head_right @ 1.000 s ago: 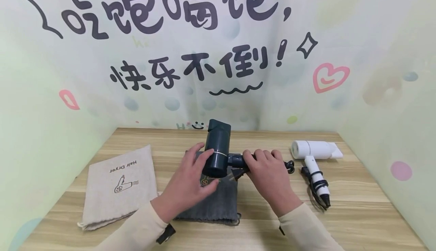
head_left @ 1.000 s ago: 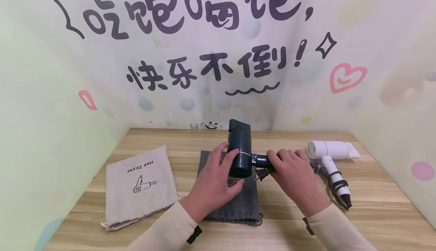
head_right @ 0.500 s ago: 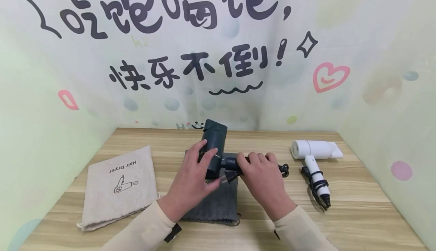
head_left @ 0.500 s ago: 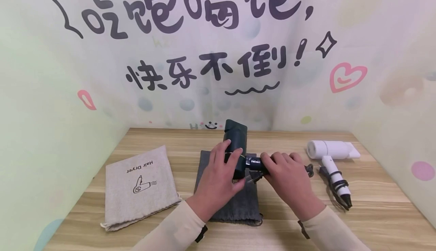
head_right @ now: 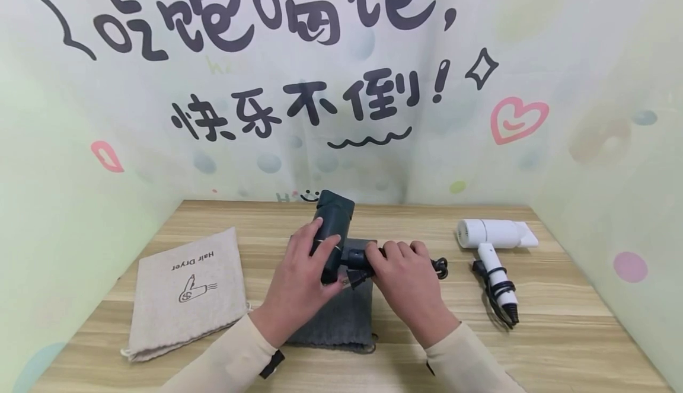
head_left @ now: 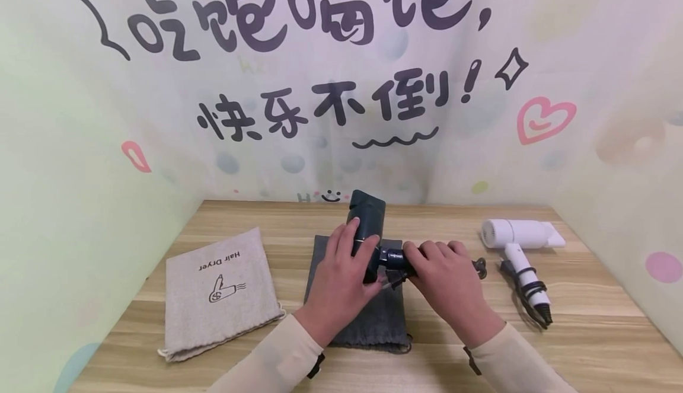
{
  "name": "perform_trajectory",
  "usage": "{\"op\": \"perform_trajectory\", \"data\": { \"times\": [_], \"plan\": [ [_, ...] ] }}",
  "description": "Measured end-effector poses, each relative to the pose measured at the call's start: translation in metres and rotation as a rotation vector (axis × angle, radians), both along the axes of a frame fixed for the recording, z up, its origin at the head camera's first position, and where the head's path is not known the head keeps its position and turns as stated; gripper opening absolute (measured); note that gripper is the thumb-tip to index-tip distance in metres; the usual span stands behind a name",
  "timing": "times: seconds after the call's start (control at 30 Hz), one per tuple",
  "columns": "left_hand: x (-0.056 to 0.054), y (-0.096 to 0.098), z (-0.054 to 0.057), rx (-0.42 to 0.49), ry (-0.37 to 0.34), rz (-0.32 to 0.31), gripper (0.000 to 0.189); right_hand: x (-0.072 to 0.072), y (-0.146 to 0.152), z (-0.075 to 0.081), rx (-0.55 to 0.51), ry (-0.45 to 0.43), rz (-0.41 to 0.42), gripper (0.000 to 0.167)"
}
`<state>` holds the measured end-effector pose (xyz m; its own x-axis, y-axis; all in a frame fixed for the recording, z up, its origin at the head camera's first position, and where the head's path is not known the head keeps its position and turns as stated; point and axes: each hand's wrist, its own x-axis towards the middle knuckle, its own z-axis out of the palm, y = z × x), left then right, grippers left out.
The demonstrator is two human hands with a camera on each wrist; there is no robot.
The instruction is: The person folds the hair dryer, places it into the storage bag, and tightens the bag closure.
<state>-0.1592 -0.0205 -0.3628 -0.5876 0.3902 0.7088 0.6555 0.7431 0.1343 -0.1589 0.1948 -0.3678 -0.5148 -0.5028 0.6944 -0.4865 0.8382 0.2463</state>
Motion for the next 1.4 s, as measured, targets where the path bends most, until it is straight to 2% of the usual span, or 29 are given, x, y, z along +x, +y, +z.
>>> {"op": "perform_trajectory", "data": {
  "times": [0.13,0.33,0.93,1.4],
  "plan": [
    [-0.001,-0.001,0.000,-0.005,0.037,-0.017,0.067,0.000,0.002,0.001,-0.001,0.005,0.021,0.056],
    [-0.002,-0.003,0.002,-0.040,0.087,-0.018,0.064,0.001,0.003,0.004,0.024,-0.008,0.009,0.055],
    [0.002,-0.005,0.009,-0.063,0.080,-0.034,0.059,0.005,0.004,0.013,0.031,-0.006,0.024,0.057],
    [-0.003,-0.009,0.003,-0.086,0.142,-0.039,0.054,0.004,0.005,0.009,0.069,-0.012,0.040,0.058]
  ]
}}
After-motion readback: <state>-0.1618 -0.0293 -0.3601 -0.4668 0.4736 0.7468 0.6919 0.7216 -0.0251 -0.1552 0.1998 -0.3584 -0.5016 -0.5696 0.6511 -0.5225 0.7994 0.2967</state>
